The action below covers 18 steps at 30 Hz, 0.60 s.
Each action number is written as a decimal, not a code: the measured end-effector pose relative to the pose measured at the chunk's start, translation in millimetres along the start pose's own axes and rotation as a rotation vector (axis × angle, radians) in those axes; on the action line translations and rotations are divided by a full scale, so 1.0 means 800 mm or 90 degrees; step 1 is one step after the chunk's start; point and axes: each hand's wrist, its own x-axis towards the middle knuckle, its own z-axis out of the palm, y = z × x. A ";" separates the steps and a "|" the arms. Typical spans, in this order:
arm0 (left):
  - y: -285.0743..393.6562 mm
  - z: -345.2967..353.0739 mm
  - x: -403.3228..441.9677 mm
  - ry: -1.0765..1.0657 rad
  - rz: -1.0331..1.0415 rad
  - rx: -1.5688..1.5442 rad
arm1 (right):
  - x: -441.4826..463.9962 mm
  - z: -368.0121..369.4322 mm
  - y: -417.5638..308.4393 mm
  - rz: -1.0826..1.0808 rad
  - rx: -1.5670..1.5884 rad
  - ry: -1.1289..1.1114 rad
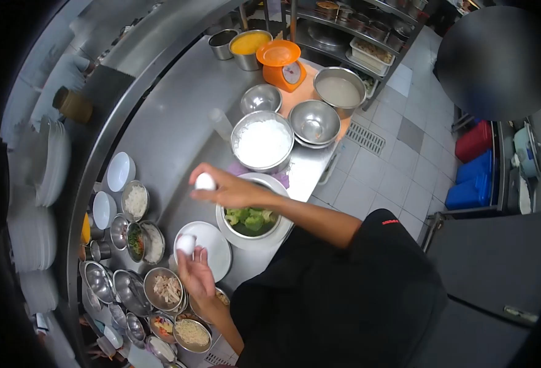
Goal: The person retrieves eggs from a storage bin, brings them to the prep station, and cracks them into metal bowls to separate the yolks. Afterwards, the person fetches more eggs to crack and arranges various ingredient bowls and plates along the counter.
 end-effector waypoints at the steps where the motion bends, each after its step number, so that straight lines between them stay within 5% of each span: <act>1: -0.012 0.022 0.008 -0.040 0.008 0.046 | -0.001 -0.025 -0.007 0.049 0.035 0.020; 12: -0.116 0.159 0.067 -0.107 -0.051 0.112 | 0.023 -0.360 0.019 0.181 -0.193 0.260; 14: -0.132 0.160 0.072 -0.077 -0.043 0.110 | 0.075 -0.415 0.069 0.215 -0.577 0.258; 18: -0.172 0.173 0.083 0.086 -0.005 0.103 | 0.147 -0.454 0.146 0.130 -0.814 0.121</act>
